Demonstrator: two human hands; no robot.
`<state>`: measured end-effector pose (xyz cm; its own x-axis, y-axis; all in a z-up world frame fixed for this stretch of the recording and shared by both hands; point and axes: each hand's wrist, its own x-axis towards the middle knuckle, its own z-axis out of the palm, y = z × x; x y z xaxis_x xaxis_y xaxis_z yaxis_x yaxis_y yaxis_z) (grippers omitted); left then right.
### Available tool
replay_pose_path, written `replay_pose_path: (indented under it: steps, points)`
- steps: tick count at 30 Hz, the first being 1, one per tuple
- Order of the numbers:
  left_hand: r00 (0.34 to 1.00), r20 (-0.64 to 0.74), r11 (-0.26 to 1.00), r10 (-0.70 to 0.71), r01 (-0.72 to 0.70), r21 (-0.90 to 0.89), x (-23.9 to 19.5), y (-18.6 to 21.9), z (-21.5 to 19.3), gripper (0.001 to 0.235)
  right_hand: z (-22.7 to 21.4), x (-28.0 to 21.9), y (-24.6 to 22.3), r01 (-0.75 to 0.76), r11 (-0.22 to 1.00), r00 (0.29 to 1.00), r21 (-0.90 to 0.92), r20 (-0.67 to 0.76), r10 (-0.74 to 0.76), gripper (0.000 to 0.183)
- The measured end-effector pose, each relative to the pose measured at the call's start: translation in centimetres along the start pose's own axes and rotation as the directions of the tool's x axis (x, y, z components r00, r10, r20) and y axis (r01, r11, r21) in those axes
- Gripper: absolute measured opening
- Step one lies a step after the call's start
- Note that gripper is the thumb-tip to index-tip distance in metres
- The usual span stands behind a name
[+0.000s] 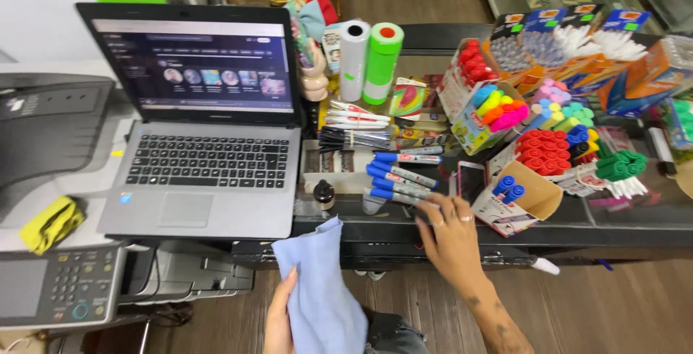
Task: Organize markers and stationery items on a service counter and wipe the surface with a cloth.
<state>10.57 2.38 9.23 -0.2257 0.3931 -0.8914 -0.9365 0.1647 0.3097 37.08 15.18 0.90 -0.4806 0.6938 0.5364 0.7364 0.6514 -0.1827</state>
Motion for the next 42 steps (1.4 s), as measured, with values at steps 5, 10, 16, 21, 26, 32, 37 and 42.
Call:
replay_pose_path:
  steps: [5, 10, 16, 21, 26, 32, 37, 42]
  points:
    - [0.951, 0.235, 0.977, -0.202, 0.180, 0.113, 9.5, -1.5, -7.1, 0.042, 3.2, 1.2, 2.4, -0.152, 0.918, 0.976, -0.366, 0.091, 0.197, 0.035]
    - [0.894, 0.303, 0.944, -0.330, 0.310, 0.114, 9.7, -1.9, -7.8, 0.051, 4.6, 0.6, 4.5, -0.131, 0.925, 0.963, -0.355, 0.177, 0.204, 0.031]
    - [0.961, 0.188, 0.979, -0.205, 0.197, 0.061, 7.0, -1.7, -5.2, 0.052, 0.5, 1.2, -0.5, -0.426, 0.904, 0.880, -0.004, 0.229, 0.416, 0.027]
    - [0.780, 0.476, 0.897, -0.407, 0.438, 0.050, 5.0, -2.0, -3.1, 0.078, -1.2, -4.6, -7.1, -0.485, 0.807, 0.872, 0.339, 0.265, 0.412, 0.034]
    - [0.793, 0.554, 0.964, -0.254, 0.158, 0.216, 1.4, -2.9, 0.4, 0.101, -0.6, -7.2, -11.9, -0.561, 0.744, 0.826, 0.362, 0.197, 0.528, 0.035]
    - [0.611, 0.730, 0.916, 0.306, -0.398, -0.051, 6.3, -6.9, 0.0, 0.052, -0.6, -7.1, -11.8, -0.579, 0.742, 0.808, 0.336, 0.354, 0.470, 0.036]
    - [0.570, 0.803, 0.918, 0.175, -0.390, 0.077, 9.0, -9.5, -1.3, 0.051, 3.2, -11.2, -9.6, -0.436, 0.844, 0.892, 0.312, 0.271, 0.360, 0.051]
    - [0.438, 0.882, 0.743, 0.175, -0.646, 0.173, 6.6, -8.6, -1.7, 0.051, 0.8, -8.1, -11.2, -0.371, 0.864, 0.921, 0.342, 0.257, 0.293, 0.050]
